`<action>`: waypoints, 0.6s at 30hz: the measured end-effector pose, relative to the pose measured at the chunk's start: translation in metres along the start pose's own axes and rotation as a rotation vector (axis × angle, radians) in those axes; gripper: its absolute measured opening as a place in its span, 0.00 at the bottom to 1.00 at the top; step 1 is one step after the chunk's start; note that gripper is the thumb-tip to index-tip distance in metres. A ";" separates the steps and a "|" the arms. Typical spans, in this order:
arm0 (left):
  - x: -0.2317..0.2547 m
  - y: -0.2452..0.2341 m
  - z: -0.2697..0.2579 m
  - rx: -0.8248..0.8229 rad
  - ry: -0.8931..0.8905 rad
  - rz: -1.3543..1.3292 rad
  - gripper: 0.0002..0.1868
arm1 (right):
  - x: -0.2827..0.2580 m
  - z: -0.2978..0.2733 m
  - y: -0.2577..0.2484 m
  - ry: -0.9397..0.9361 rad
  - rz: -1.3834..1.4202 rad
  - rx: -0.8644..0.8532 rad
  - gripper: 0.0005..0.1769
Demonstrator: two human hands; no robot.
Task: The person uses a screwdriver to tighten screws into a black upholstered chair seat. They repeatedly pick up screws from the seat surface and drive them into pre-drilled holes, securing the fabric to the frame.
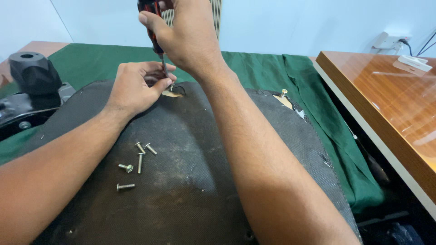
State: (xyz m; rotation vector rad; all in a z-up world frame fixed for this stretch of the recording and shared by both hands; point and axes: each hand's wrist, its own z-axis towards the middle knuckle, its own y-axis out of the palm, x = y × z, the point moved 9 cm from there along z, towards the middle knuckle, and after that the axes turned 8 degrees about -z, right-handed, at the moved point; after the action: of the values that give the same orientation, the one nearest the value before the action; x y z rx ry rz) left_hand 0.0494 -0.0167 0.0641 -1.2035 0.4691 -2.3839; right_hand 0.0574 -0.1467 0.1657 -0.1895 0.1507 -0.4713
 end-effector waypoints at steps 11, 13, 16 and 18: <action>0.010 -0.007 -0.001 0.090 0.054 0.099 0.10 | -0.017 0.001 -0.006 -0.098 -0.001 0.075 0.13; 0.012 -0.006 -0.002 0.090 0.077 0.077 0.10 | -0.015 0.002 -0.001 -0.072 0.006 0.044 0.13; 0.013 -0.006 -0.003 0.090 0.096 0.063 0.10 | -0.014 0.004 0.006 -0.065 0.011 -0.020 0.11; 0.013 -0.005 -0.004 0.082 0.089 0.069 0.10 | -0.015 0.003 0.008 -0.071 0.007 -0.035 0.11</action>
State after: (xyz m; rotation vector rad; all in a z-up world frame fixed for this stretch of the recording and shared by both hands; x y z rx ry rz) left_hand 0.0385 -0.0186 0.0732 -1.0328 0.4288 -2.3806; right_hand 0.0481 -0.1323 0.1686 -0.2402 0.0900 -0.4548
